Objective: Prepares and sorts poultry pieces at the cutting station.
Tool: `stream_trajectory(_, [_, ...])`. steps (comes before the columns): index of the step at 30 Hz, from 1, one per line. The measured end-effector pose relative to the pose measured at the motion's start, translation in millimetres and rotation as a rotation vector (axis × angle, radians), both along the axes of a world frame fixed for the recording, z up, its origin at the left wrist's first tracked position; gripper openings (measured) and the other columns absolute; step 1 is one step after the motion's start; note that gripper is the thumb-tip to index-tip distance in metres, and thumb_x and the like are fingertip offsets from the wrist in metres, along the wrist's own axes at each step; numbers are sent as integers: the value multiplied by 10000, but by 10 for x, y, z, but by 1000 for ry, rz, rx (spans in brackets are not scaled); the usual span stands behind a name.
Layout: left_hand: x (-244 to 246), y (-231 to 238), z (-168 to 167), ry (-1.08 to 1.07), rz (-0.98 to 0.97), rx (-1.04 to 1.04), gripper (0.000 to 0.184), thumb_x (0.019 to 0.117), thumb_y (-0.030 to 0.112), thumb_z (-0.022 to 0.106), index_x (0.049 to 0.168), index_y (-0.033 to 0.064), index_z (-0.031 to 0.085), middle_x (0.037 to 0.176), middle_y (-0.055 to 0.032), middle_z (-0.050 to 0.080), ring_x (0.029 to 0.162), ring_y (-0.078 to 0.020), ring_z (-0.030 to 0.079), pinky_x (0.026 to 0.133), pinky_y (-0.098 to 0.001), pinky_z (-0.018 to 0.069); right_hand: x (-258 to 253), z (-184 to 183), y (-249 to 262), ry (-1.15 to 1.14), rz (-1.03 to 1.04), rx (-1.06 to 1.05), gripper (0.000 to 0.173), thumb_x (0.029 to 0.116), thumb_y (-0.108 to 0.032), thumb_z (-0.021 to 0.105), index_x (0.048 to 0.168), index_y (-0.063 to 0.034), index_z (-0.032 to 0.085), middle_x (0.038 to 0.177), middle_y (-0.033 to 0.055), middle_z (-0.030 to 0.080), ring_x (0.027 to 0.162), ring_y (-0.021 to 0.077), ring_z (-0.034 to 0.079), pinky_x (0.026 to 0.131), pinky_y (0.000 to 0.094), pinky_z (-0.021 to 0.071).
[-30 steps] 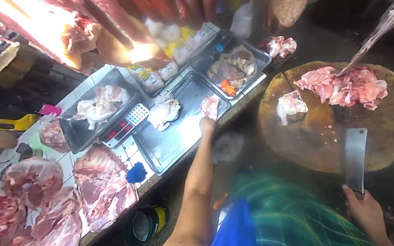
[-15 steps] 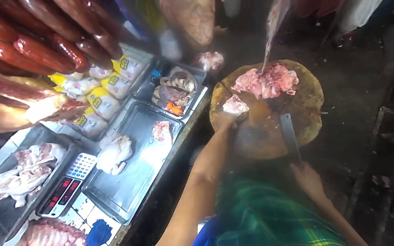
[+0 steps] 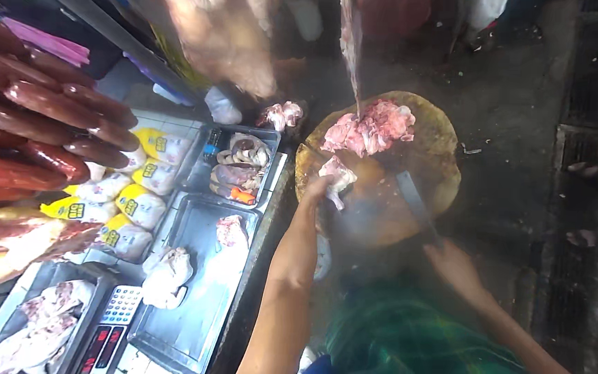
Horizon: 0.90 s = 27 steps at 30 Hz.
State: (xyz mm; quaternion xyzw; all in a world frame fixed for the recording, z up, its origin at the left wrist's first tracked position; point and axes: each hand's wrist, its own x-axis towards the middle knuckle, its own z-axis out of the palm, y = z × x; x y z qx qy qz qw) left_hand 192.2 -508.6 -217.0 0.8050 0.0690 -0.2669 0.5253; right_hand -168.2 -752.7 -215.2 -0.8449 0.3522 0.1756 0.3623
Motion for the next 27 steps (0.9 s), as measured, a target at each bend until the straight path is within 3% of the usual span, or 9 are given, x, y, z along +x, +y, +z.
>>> stream_trajectory(4, [-243, 123, 199, 32, 13, -238, 648, 856, 134, 749, 1426, 18, 464, 1139, -194, 688, 965, -268, 696, 826, -445, 600, -4, -49, 11, -10, -13, -5, 584, 1028, -576, 523, 1333, -81, 581, 1012, 197, 702, 962, 374, 696, 859, 598, 542])
stream_trajectory(10, [-660, 243, 495, 102, 62, -492, 604, 882, 27, 720, 1422, 86, 456, 1098, -164, 686, 872, -246, 698, 729, -403, 607, 4, -59, -7, -27, -14, -6, 595, 1017, -586, 539, 1319, -76, 591, 987, 202, 696, 908, 380, 695, 818, 608, 545])
stream_trajectory(13, [-869, 266, 480, 178, -7, -536, 757, 842, -32, 647, 1519, 129, 348, 1128, -164, 667, 869, -243, 686, 737, -409, 599, 2, -68, -13, -13, -6, -20, 597, 1018, -593, 533, 1322, -80, 580, 975, 199, 692, 872, 377, 697, 779, 600, 554])
stream_trajectory(15, [-948, 285, 382, 245, -21, -462, 792, 863, -62, 619, 1563, 130, 302, 1133, -164, 659, 875, -227, 677, 769, -396, 594, 21, -60, -17, -3, -1, -19, 605, 1017, -595, 533, 1341, -86, 572, 990, 206, 692, 878, 377, 697, 785, 601, 550])
stream_trajectory(18, [-1041, 349, 87, 266, 17, -295, 447, 949, 18, 570, 1386, 66, 485, 940, -93, 640, 739, -168, 623, 662, -347, 555, 11, -67, -15, -1, 5, -20, 609, 1019, -593, 532, 1343, -79, 566, 982, 203, 687, 850, 365, 697, 763, 587, 559])
stream_trajectory(20, [-1039, 400, 14, 258, -30, -215, 290, 1000, 149, 525, 1277, 62, 523, 906, -65, 621, 746, -158, 619, 683, -355, 556, 10, -43, -15, -10, 5, -23, 608, 1018, -595, 533, 1338, -80, 571, 988, 201, 687, 859, 363, 695, 770, 583, 554])
stream_trajectory(22, [-1006, 367, 109, 147, -90, 39, 356, 965, 274, 645, 1205, 13, 620, 995, -131, 663, 879, -224, 636, 786, -426, 544, 12, -26, -7, -14, 8, -28, 606, 1020, -589, 534, 1347, -81, 572, 1012, 204, 694, 899, 373, 696, 798, 588, 548])
stream_trajectory(24, [-881, 264, 156, 50, -195, 275, 519, 884, 387, 752, 1217, -1, 657, 1126, -221, 679, 1040, -347, 653, 903, -567, 530, 26, -15, -6, -13, 17, -30, 604, 1024, -582, 530, 1349, -74, 569, 1023, 209, 693, 924, 380, 695, 815, 591, 545])
stream_trajectory(27, [-717, 128, 69, 16, -337, 454, 589, 824, 374, 793, 1291, 46, 651, 1225, -226, 680, 1170, -396, 642, 984, -647, 503, 16, 17, -3, -1, 43, -22, 597, 1025, -580, 530, 1345, -78, 568, 1020, 201, 691, 906, 365, 698, 800, 578, 553])
